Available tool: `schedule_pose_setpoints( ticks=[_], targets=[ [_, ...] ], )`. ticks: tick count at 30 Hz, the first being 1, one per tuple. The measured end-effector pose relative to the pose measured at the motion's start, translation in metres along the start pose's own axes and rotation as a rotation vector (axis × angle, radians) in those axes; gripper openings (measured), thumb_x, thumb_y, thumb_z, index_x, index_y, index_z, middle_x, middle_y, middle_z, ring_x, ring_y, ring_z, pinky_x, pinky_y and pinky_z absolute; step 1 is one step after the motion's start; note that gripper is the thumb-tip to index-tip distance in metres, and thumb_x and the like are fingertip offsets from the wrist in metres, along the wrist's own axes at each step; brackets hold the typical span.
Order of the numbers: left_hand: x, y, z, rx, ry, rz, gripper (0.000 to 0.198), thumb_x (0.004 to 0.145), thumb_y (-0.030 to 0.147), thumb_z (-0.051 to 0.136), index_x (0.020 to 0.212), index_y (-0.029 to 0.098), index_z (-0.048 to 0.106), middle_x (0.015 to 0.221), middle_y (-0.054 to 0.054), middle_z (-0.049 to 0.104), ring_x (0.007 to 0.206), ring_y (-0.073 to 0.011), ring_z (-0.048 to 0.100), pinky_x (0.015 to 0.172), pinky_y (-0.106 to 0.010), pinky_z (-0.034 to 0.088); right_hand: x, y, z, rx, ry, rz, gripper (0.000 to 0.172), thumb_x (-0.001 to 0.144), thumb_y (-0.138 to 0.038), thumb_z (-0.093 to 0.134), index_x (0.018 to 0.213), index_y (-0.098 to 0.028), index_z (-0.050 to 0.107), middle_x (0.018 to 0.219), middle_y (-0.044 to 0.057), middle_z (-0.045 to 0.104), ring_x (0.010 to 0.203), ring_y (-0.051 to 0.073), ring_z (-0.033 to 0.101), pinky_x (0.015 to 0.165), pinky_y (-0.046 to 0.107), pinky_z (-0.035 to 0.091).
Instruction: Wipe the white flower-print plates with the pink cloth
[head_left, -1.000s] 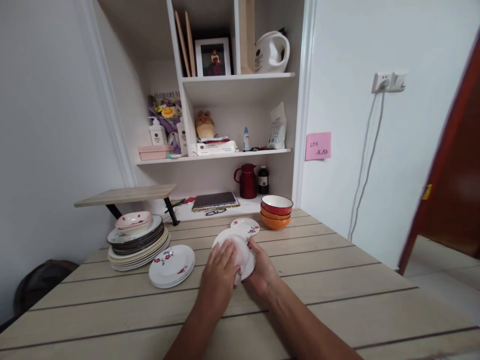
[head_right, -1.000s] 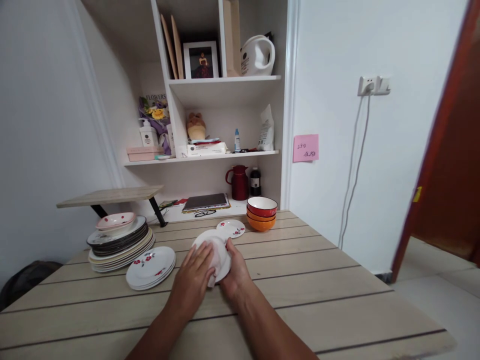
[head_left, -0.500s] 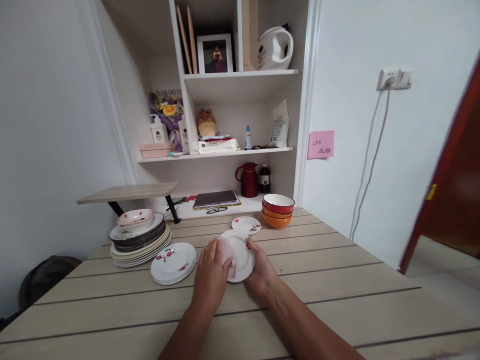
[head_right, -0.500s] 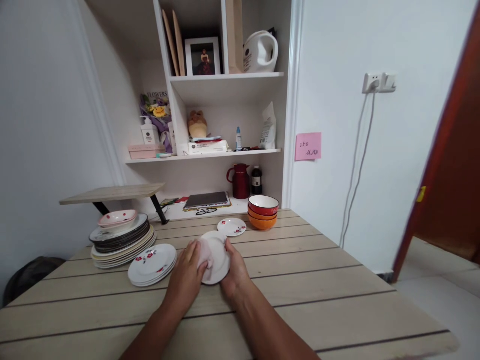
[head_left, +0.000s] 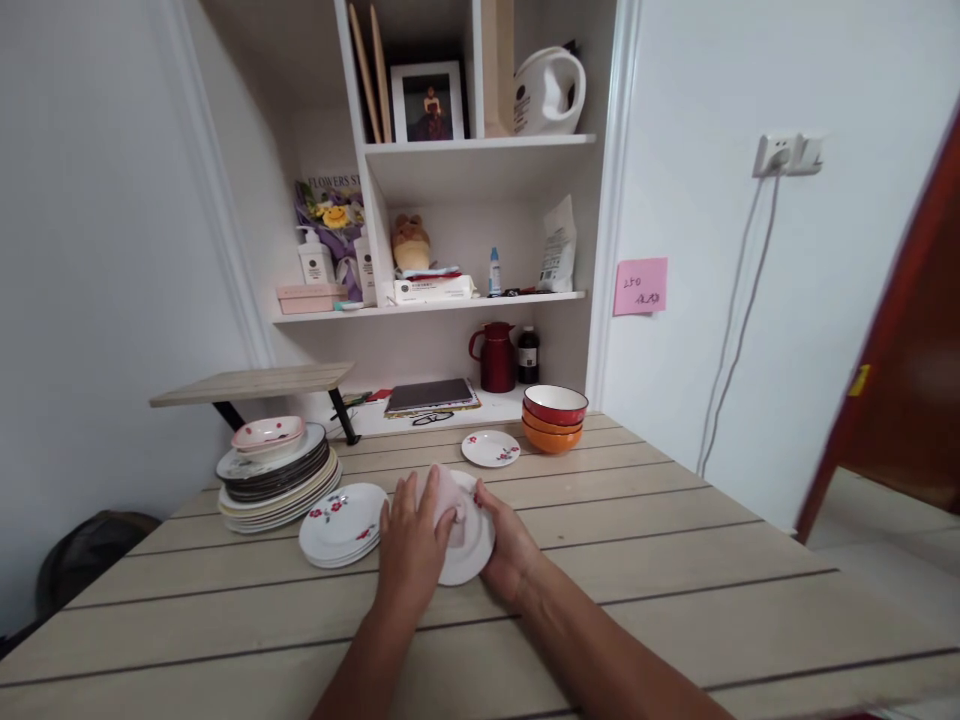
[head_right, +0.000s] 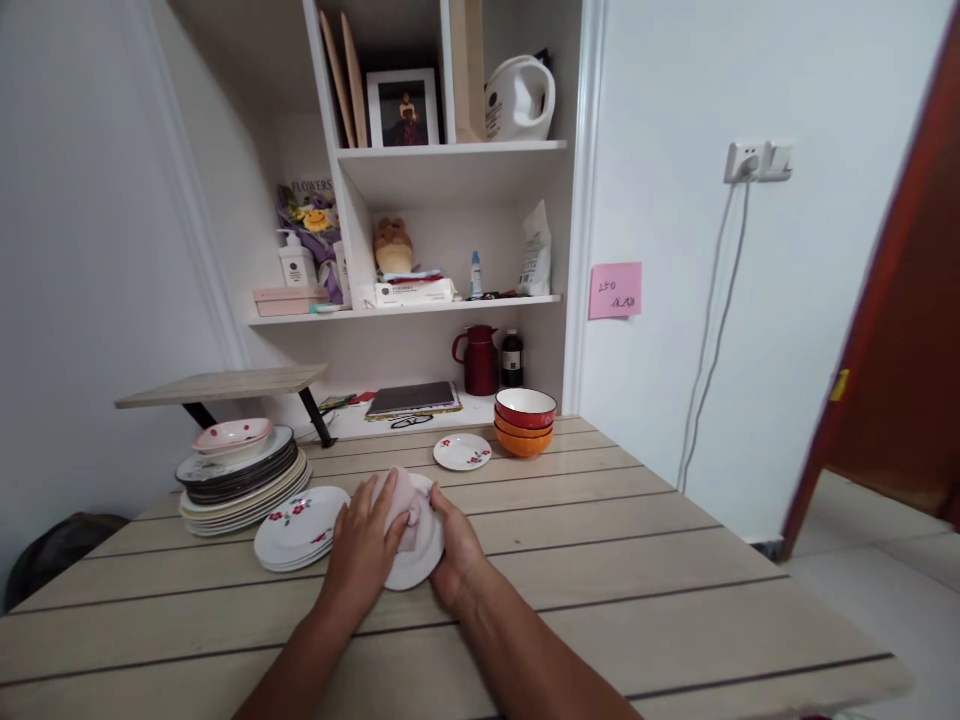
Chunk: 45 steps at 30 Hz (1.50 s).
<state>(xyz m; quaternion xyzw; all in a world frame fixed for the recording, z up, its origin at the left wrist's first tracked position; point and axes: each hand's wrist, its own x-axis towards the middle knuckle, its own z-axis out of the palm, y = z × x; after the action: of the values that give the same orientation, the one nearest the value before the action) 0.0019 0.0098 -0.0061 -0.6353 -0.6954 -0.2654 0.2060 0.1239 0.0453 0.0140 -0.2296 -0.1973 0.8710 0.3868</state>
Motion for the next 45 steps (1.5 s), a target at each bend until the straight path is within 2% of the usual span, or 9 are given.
schedule_pose_setpoints(
  ticks=[2, 12, 20, 25, 29, 32, 36, 39, 45],
  targets=[
    [-0.001, 0.000, -0.001, 0.010, -0.001, -0.022, 0.051, 0.093, 0.033, 0.042, 0.143, 0.023, 0.037, 0.142, -0.016, 0.045, 0.131, -0.0312, 0.041, 0.103, -0.055, 0.036, -0.002, -0.004, 0.001, 0.031, -0.001, -0.015, 0.038, 0.092, -0.043, 0.047, 0.101, -0.010, 0.065, 0.076, 0.008, 0.074, 0.066, 0.019, 0.069, 0.075, 0.033, 0.053],
    [-0.011, 0.029, 0.003, -0.032, -0.051, 0.219, 0.058, 0.091, 0.025, 0.045, 0.146, 0.029, 0.029, 0.152, -0.006, 0.034, 0.142, -0.0242, 0.024, 0.113, -0.051, 0.023, -0.007, -0.015, -0.003, 0.050, 0.001, -0.033, 0.038, 0.092, -0.044, 0.047, 0.102, -0.013, 0.066, 0.084, 0.007, 0.075, 0.079, 0.020, 0.070, 0.078, 0.032, 0.052],
    [-0.004, 0.005, -0.002, -0.006, -0.001, -0.057, 0.051, 0.093, 0.035, 0.041, 0.143, 0.029, 0.035, 0.143, -0.014, 0.043, 0.132, -0.0319, 0.038, 0.103, -0.060, 0.033, 0.001, 0.001, -0.001, 0.008, -0.011, -0.007, 0.039, 0.093, -0.043, 0.045, 0.101, -0.011, 0.065, 0.076, 0.007, 0.074, 0.068, 0.019, 0.069, 0.078, 0.032, 0.052],
    [0.000, 0.010, -0.005, -0.093, 0.179, 0.117, 0.056, 0.088, 0.031, 0.053, 0.141, 0.022, 0.039, 0.145, -0.016, 0.037, 0.133, -0.0319, 0.037, 0.104, -0.055, 0.037, -0.008, -0.009, 0.002, 0.082, -0.120, -0.038, 0.043, 0.095, -0.044, 0.041, 0.109, -0.010, 0.064, 0.089, 0.010, 0.074, 0.082, 0.020, 0.069, 0.080, 0.033, 0.052],
    [0.000, 0.014, -0.011, -0.154, 0.320, 0.247, 0.033, 0.086, 0.024, 0.055, 0.118, 0.018, 0.057, 0.136, -0.015, 0.046, 0.127, -0.0284, 0.044, 0.101, -0.049, 0.043, -0.010, -0.018, 0.000, 0.136, -0.178, -0.079, 0.044, 0.094, -0.046, 0.039, 0.107, -0.012, 0.064, 0.088, 0.009, 0.074, 0.084, 0.022, 0.068, 0.074, 0.033, 0.052],
    [-0.001, 0.015, -0.013, -0.153, 0.341, 0.449, 0.020, 0.086, 0.016, 0.053, 0.104, 0.018, 0.062, 0.125, -0.011, 0.057, 0.123, -0.0243, 0.049, 0.102, -0.045, 0.044, -0.008, -0.021, -0.004, 0.143, -0.215, -0.052, 0.051, 0.094, -0.051, 0.038, 0.108, -0.009, 0.064, 0.087, 0.011, 0.074, 0.079, 0.021, 0.068, 0.069, 0.032, 0.052],
    [-0.002, 0.020, -0.011, -0.121, 0.316, 0.607, 0.027, 0.088, 0.014, 0.050, 0.112, 0.020, 0.061, 0.126, -0.007, 0.061, 0.126, -0.0212, 0.048, 0.109, -0.045, 0.038, -0.006, -0.017, -0.009, 0.139, -0.191, -0.015, 0.047, 0.092, -0.050, 0.044, 0.101, -0.009, 0.066, 0.085, 0.010, 0.074, 0.072, 0.018, 0.068, 0.069, 0.029, 0.052],
    [0.000, 0.021, -0.011, -0.067, 0.209, 0.545, 0.038, 0.089, 0.017, 0.048, 0.126, 0.023, 0.053, 0.135, -0.004, 0.056, 0.131, -0.0220, 0.045, 0.110, -0.049, 0.034, -0.005, -0.011, -0.007, 0.121, -0.144, -0.022, 0.040, 0.091, -0.046, 0.049, 0.102, -0.011, 0.066, 0.086, 0.008, 0.074, 0.077, 0.018, 0.069, 0.074, 0.028, 0.053],
    [0.003, 0.008, -0.011, 0.080, 0.089, 0.154, 0.042, 0.089, 0.021, 0.049, 0.130, 0.016, 0.050, 0.136, -0.011, 0.054, 0.127, -0.0296, 0.048, 0.105, -0.060, 0.033, -0.002, -0.007, 0.001, 0.105, -0.100, -0.066, 0.042, 0.094, -0.043, 0.043, 0.110, -0.009, 0.063, 0.088, 0.009, 0.075, 0.083, 0.020, 0.070, 0.076, 0.032, 0.053]
  ],
)
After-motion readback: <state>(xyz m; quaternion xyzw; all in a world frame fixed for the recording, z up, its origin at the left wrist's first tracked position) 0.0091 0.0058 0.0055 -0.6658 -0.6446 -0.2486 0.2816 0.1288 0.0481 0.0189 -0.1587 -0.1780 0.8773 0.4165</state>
